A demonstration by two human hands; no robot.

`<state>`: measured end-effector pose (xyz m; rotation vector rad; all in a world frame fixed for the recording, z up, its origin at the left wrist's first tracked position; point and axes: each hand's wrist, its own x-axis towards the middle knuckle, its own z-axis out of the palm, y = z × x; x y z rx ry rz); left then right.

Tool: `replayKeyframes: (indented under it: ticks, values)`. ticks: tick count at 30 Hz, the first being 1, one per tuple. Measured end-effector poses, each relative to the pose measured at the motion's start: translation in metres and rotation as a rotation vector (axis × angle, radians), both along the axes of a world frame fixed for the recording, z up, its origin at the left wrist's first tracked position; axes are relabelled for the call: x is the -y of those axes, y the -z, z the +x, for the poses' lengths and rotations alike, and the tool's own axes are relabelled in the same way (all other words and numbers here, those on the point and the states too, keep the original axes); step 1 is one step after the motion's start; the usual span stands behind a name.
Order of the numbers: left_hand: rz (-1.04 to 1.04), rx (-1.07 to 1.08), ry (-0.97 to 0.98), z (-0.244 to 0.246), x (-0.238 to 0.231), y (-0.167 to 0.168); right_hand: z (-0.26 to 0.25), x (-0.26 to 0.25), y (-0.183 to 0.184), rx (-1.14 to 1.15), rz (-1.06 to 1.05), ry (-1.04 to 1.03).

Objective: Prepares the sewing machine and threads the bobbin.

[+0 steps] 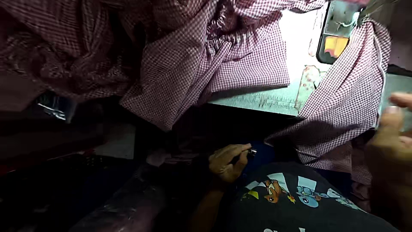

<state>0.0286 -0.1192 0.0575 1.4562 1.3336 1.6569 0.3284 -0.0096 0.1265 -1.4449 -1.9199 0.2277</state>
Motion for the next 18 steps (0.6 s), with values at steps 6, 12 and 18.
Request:
replayKeyframes:
  ticks: [6, 12, 18]
  values:
    - [0.163, 0.000, 0.155, 0.025, -0.006, -0.034, -0.070, 0.048, -0.027, -0.390, -0.228, -0.618]
    - [0.244, -0.062, 0.184, 0.046, -0.012, -0.045, -0.068, 0.062, -0.027, -0.664, -0.348, -0.629]
    - [0.167, -0.311, 0.190, 0.063, -0.018, -0.059, -0.065, 0.065, -0.027, -1.005, -0.599, -0.446]
